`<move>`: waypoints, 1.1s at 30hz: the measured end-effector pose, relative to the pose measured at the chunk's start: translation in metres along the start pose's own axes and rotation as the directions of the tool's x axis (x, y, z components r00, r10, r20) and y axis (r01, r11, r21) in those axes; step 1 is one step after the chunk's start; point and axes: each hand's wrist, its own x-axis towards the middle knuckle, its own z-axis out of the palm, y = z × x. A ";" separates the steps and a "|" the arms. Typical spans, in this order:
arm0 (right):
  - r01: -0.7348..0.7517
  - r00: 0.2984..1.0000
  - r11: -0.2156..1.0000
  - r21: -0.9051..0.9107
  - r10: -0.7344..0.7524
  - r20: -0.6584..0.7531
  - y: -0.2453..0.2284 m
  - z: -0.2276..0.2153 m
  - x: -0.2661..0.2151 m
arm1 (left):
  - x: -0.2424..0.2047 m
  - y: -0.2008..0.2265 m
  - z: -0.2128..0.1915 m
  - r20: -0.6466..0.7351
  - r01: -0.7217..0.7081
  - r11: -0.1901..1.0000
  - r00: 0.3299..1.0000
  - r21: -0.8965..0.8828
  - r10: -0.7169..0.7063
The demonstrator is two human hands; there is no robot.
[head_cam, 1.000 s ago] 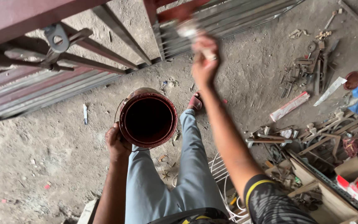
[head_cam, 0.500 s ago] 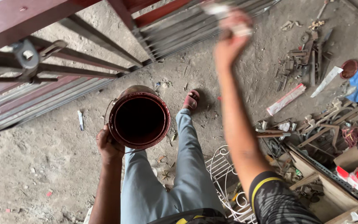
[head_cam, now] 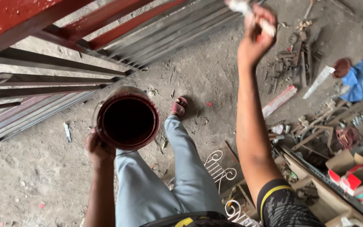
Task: The person paints a metal gate red using a paintbrush and a paint can. They repeatedly dip the brush into the can and apply paint to the horizontal and vertical bars of the gate, moving along the structure and squatting to reach lower sections.
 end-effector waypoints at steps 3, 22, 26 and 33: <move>-0.352 0.936 0.914 0.202 0.349 0.051 -0.056 -0.016 -0.060 | 0.007 -0.031 0.038 0.261 -0.391 0.840 0.915 0.378 0.308; 0.411 0.123 0.846 -0.339 0.317 0.940 -0.085 0.065 -0.157 | 0.021 -0.076 0.167 0.275 -0.194 0.966 0.951 0.169 0.143; -0.078 0.502 0.944 -0.320 0.314 0.806 -0.116 0.021 -0.136 | 0.019 -0.070 0.162 0.184 -0.153 0.971 0.976 0.186 0.119; -0.015 0.625 0.981 -0.193 0.160 0.764 -0.176 -0.038 -0.079 | 0.022 -0.062 0.170 0.229 -0.284 0.931 0.946 0.232 0.231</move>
